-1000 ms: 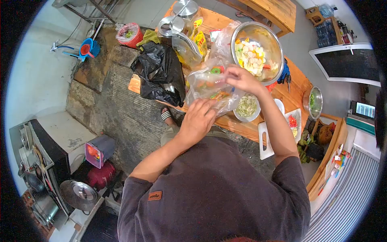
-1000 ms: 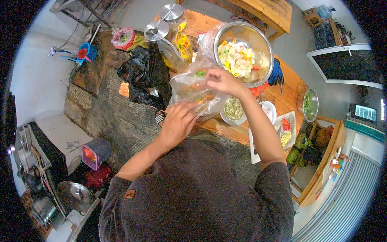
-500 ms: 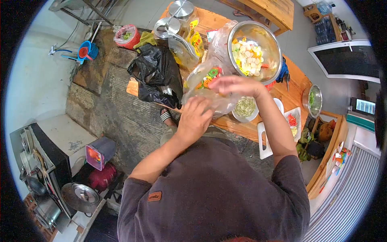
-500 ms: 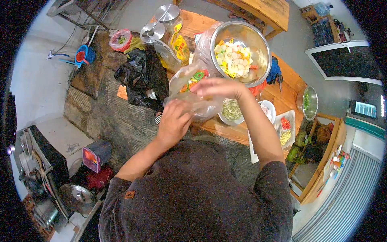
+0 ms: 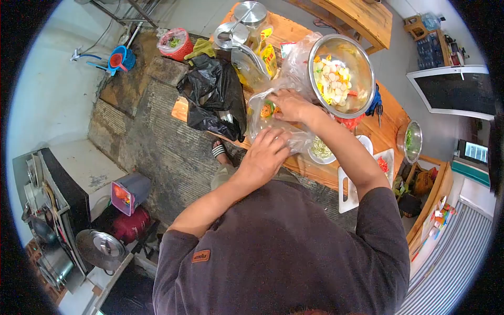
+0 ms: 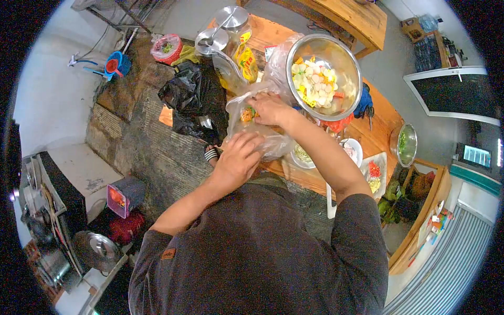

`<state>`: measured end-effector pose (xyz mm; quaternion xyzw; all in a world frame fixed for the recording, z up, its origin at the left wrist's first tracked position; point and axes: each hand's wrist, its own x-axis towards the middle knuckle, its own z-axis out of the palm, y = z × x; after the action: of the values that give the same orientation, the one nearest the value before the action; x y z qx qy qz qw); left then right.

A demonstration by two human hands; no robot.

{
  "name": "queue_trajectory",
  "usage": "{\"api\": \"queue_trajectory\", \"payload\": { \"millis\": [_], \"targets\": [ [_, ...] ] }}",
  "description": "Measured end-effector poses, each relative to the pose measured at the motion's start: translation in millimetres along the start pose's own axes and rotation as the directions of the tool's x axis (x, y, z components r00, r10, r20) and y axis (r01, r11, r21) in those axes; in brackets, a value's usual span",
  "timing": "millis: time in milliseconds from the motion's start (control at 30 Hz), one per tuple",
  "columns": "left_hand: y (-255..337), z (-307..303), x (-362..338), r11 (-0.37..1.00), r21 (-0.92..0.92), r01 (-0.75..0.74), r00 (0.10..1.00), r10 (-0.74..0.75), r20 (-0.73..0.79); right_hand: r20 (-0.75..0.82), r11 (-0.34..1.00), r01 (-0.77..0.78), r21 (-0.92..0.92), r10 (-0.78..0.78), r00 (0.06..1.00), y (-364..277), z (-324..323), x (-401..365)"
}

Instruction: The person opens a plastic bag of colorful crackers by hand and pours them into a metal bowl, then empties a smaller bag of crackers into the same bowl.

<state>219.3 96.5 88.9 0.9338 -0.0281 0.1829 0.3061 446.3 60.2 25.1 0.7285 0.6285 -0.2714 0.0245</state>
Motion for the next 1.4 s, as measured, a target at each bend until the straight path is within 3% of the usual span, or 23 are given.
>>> {"api": "queue_trajectory", "payload": {
  "millis": [133, 233, 300, 400, 600, 733, 933, 1000, 1100, 1233, 1300, 1400],
  "targets": [
    [-1.3, -0.4, -2.3, 0.999, 0.009, 0.039, 0.999, -0.039, 0.008, 0.036, 0.993, -0.020, -0.114, 0.024, 0.999, 14.8, 12.3, 10.2],
    [-1.7, 0.7, -3.4, 0.999, -0.008, 0.032, 0.999, -0.032, 0.016, -0.039, 0.992, -0.047, -0.115, 0.043, 0.998, 10.6, 16.1, 9.5],
    [-1.4, 1.5, -3.8, 0.999, -0.001, 0.040, 0.999, -0.040, 0.007, -0.016, 0.967, -0.070, -0.245, 0.068, 0.998, 5.0, 13.3, 11.7],
    [-0.3, 3.5, -4.4, 0.999, -0.001, 0.042, 0.999, -0.042, -0.006, -0.039, 0.991, -0.017, -0.131, 0.012, 0.999, 5.7, 4.0, 7.5],
    [0.4, 0.1, -2.4, 0.999, -0.018, 0.035, 0.999, -0.036, -0.023, -0.055, 0.977, 0.119, -0.179, -0.131, 0.990, 14.5, -9.0, -4.7],
    [2.8, 0.2, -2.5, 0.999, -0.035, 0.018, 1.000, -0.019, -0.023, 0.058, 0.985, 0.113, -0.133, -0.106, 0.993, 15.7, -22.9, -6.7],
    [1.1, -4.3, 0.4, 0.999, -0.008, 0.043, 0.999, -0.044, -0.021, -0.055, 0.990, 0.099, -0.105, -0.105, 0.993, 22.8, 2.2, -0.4],
    [-0.3, -5.7, 1.4, 0.999, 0.007, 0.050, 0.998, -0.050, -0.029, 0.075, 0.983, 0.075, -0.170, -0.063, 0.995, 15.9, -8.5, 0.4],
    [-2.1, -4.0, 0.8, 0.997, 0.028, 0.068, 0.997, -0.067, -0.032, 0.149, 0.945, 0.125, -0.302, -0.082, 0.985, 4.9, -17.3, 3.9],
    [-4.3, -2.0, -0.3, 0.996, 0.032, 0.078, 0.996, -0.077, -0.042, 0.125, 0.943, 0.124, -0.309, -0.089, 0.988, 9.9, -3.4, 11.6],
    [-2.1, -3.7, -1.6, 0.995, 0.040, 0.093, 0.995, -0.091, -0.044, 0.170, 0.971, 0.117, -0.210, -0.081, 0.982, 12.5, 2.5, 16.1],
    [-1.4, -5.5, -1.3, 0.993, 0.042, 0.109, 0.993, -0.107, -0.048, 0.249, 0.962, 0.083, -0.259, -0.016, 0.968, 9.8, -2.9, 19.5]
  ]
}}
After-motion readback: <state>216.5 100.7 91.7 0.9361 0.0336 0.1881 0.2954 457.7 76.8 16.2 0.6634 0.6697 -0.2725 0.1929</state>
